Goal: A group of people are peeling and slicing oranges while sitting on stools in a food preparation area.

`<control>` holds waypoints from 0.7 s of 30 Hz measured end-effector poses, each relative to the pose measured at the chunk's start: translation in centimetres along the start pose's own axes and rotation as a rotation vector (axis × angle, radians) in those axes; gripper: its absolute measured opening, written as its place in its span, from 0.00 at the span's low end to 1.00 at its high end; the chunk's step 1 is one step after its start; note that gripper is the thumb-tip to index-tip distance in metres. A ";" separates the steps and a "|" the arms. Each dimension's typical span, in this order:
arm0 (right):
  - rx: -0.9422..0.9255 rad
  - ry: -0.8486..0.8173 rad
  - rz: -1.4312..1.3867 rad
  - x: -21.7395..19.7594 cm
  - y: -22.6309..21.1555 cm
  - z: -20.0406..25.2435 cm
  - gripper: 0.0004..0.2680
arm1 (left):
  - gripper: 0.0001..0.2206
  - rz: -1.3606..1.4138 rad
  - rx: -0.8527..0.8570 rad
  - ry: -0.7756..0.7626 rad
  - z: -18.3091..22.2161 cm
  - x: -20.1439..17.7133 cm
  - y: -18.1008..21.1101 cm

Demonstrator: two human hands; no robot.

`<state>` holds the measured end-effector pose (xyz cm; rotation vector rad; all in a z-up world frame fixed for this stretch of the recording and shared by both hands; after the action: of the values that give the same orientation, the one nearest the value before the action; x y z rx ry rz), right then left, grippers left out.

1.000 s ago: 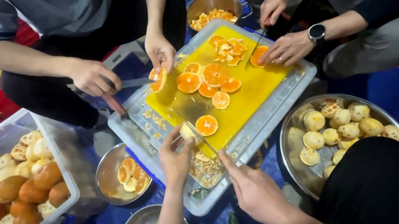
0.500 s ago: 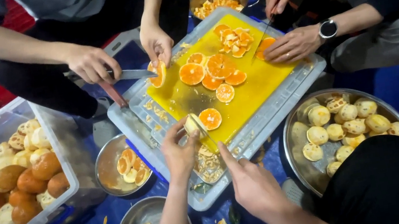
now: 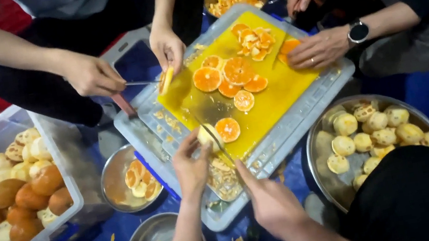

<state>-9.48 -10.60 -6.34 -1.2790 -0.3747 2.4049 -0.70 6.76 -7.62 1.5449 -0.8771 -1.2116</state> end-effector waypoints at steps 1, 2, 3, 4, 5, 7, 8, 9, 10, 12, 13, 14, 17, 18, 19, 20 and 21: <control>-0.004 0.003 -0.033 0.9 1.1 0.2 0.28 | 0.21 0.003 -0.028 -0.006 0.2 0.0 -0.1; -0.010 0.006 -0.030 0.3 0.2 -0.5 0.28 | 0.21 0.005 -0.023 0.000 -0.6 0.0 -1.2; -0.007 -0.012 -0.030 0.2 -0.2 -0.5 0.28 | 0.21 -0.002 0.020 0.016 -0.7 0.1 -2.1; -0.005 -0.031 -0.030 0.1 -0.6 -0.5 0.29 | 0.22 -0.009 0.063 0.032 -0.6 0.2 -3.1; 0.000 -0.027 -0.028 0.7 -0.3 -1.2 0.29 | 0.22 -0.004 0.063 0.029 0.0 0.3 -2.2; -0.067 0.074 -0.006 1.0 -0.9 -2.7 0.31 | 0.19 0.030 0.065 -0.002 0.6 0.1 -0.1; -0.077 0.088 -0.007 0.6 -1.0 -2.6 0.31 | 0.19 0.031 0.081 0.003 -0.1 0.1 0.5; -0.072 0.075 0.000 0.9 -0.7 -2.0 0.30 | 0.19 0.085 0.016 0.003 0.2 0.1 0.4; -0.068 0.062 0.007 1.2 -0.5 -1.4 0.30 | 0.19 0.138 -0.050 0.004 0.4 0.1 0.2; -0.022 0.023 -0.023 1.3 0.1 -0.1 0.28 | 0.20 0.119 -0.043 -0.009 0.3 -0.1 0.0; 0.030 -0.028 -0.052 1.6 0.8 0.6 0.26 | 0.20 0.098 -0.051 -0.022 0.5 -0.2 -0.3; 0.025 -0.024 -0.046 0.9 0.6 0.8 0.26 | 0.20 0.103 -0.047 -0.015 0.1 -0.1 -0.3; 0.031 0.005 -0.032 0.1 0.9 2.3 0.26 | 0.19 0.066 -0.009 -0.024 0.2 -0.2 -0.7; 0.021 0.042 -0.039 0.0 1.2 2.5 0.26 | 0.18 0.054 -0.016 -0.020 0.1 -0.2 -0.8; 0.010 0.079 -0.047 0.0 1.4 2.7 0.27 | 0.18 0.041 -0.022 -0.014 0.2 -0.3 -0.9; 0.007 0.081 -0.045 0.0 1.4 2.8 0.27 | 0.18 0.043 -0.020 -0.011 0.1 -0.3 -1.0; -0.017 0.095 -0.067 -0.2 1.4 3.0 0.26 | 0.19 0.044 -0.023 -0.004 0.1 -0.3 -1.1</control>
<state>-12.23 -12.13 -5.11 -1.3602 -0.4041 2.2806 -0.85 7.35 -8.60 1.4980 -0.8926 -1.1901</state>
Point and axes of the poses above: each hand's wrist, its own z-axis away from the middle knuckle, its own x-axis out of the palm, y = z × x, the point moved 7 cm from there along -z, towards the middle knuckle, and after that the axes turned 11 degrees about x, right-handed, at the moved point
